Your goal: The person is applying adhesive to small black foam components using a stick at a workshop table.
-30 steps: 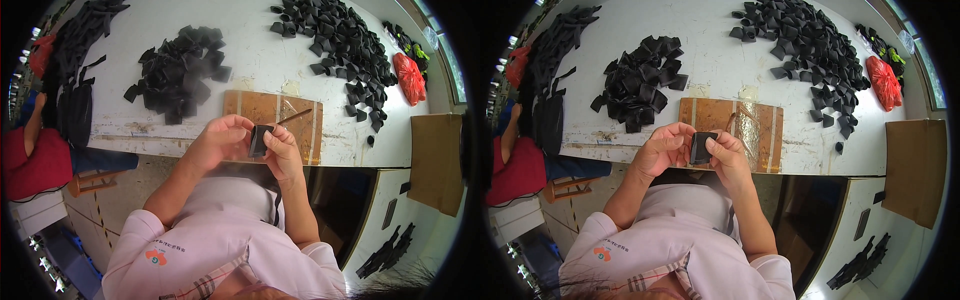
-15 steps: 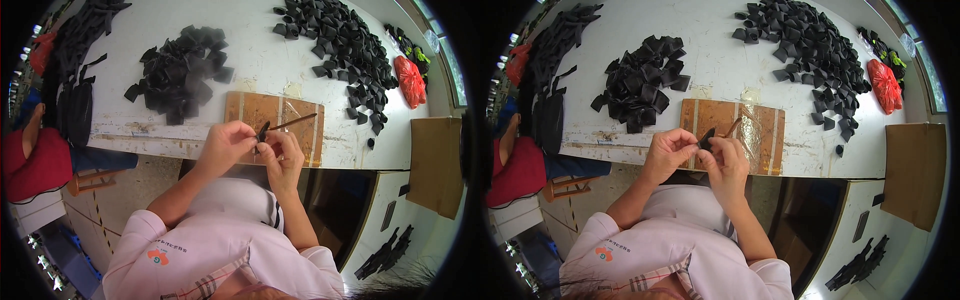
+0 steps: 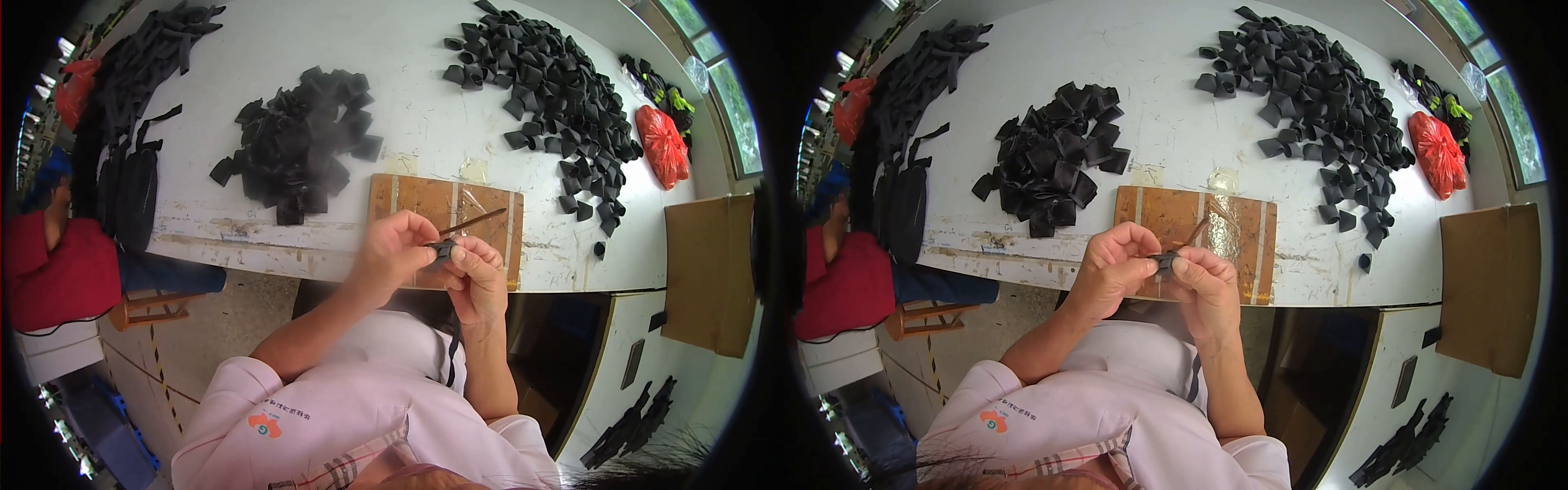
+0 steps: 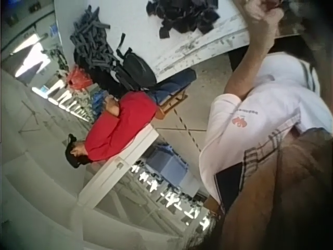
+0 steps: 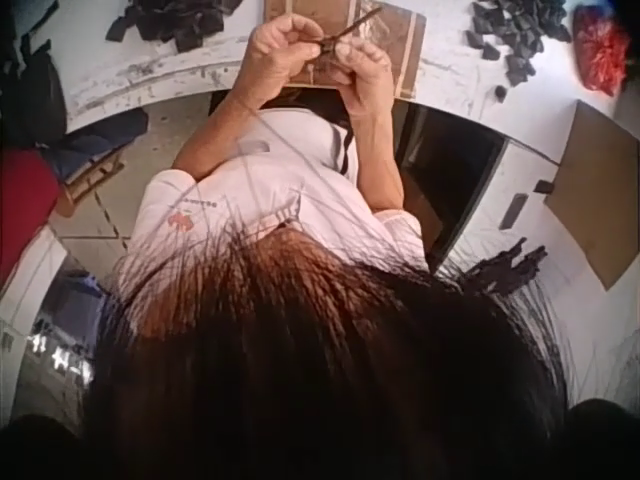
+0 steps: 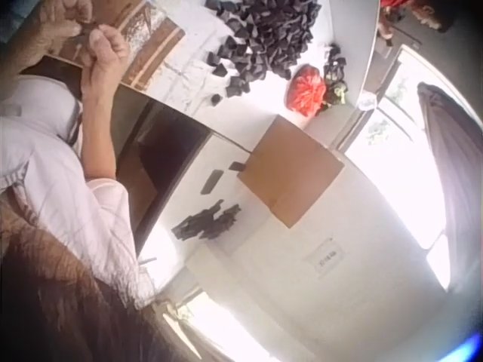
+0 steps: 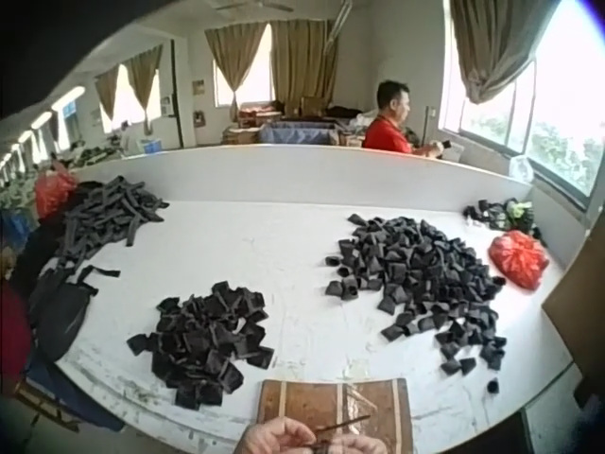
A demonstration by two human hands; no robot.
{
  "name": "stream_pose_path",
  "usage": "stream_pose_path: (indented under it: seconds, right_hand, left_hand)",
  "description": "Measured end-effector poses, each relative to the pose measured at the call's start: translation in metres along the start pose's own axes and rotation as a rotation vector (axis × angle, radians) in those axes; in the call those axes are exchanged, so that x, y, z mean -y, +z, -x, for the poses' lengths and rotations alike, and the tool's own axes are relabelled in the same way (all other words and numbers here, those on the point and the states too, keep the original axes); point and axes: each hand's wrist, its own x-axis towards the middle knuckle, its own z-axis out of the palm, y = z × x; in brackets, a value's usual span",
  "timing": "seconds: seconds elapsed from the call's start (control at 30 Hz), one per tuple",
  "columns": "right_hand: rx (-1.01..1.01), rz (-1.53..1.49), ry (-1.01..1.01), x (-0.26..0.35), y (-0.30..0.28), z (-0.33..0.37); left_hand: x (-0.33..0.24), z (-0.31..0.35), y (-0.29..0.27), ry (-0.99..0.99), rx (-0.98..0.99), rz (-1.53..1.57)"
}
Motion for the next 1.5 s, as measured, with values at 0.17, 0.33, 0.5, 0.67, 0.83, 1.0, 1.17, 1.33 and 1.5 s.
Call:
stream_pose_path:
  seconds: [0.17, 0.33, 0.5, 0.67, 0.83, 1.0, 1.17, 1.33, 1.5]
  right_hand:
    - [0.055, 0.1, -0.011, 0.017, 0.018, 0.007]
    - [0.098, 0.605, -0.286, 0.072, 0.058, 0.003]
    - [0.142, 0.51, -0.096, 0.056, 0.015, -0.027]
    - [0.076, 0.841, -0.348, 0.051, 0.017, -0.024]
    - [-0.027, 1.015, -0.913, 0.046, 0.018, -0.01]
    - [-0.041, 1.16, -0.965, 0.048, 0.033, -0.001]
    - [-0.112, 1.192, -0.996, 0.05, 0.039, -0.001]
    - [-0.055, 1.222, -1.019, 0.042, 0.03, -0.008]
    - [0.0, 1.127, -0.911, 0.05, 0.025, -0.009]
  left_hand:
    - [0.005, -0.014, 0.014, 0.496, -0.144, -0.488]
    - [-0.033, -0.024, 0.042, -0.2, 0.567, 0.601]
    - [-0.02, -0.035, 0.013, -0.077, 0.186, 0.237]
    - [-0.017, -0.031, 0.035, 0.358, 0.043, -0.358]
    - [-0.024, -0.034, 0.037, 0.836, 0.224, -0.911]
    - [-0.018, -0.034, 0.036, 0.573, 0.309, -0.085]
    - [-0.012, -0.035, 0.024, 0.456, 0.237, 0.048]
    - [-0.006, -0.031, 0.016, 0.576, 0.166, -0.119]
    - [-0.002, -0.041, 0.009, 0.679, -0.044, -0.416]
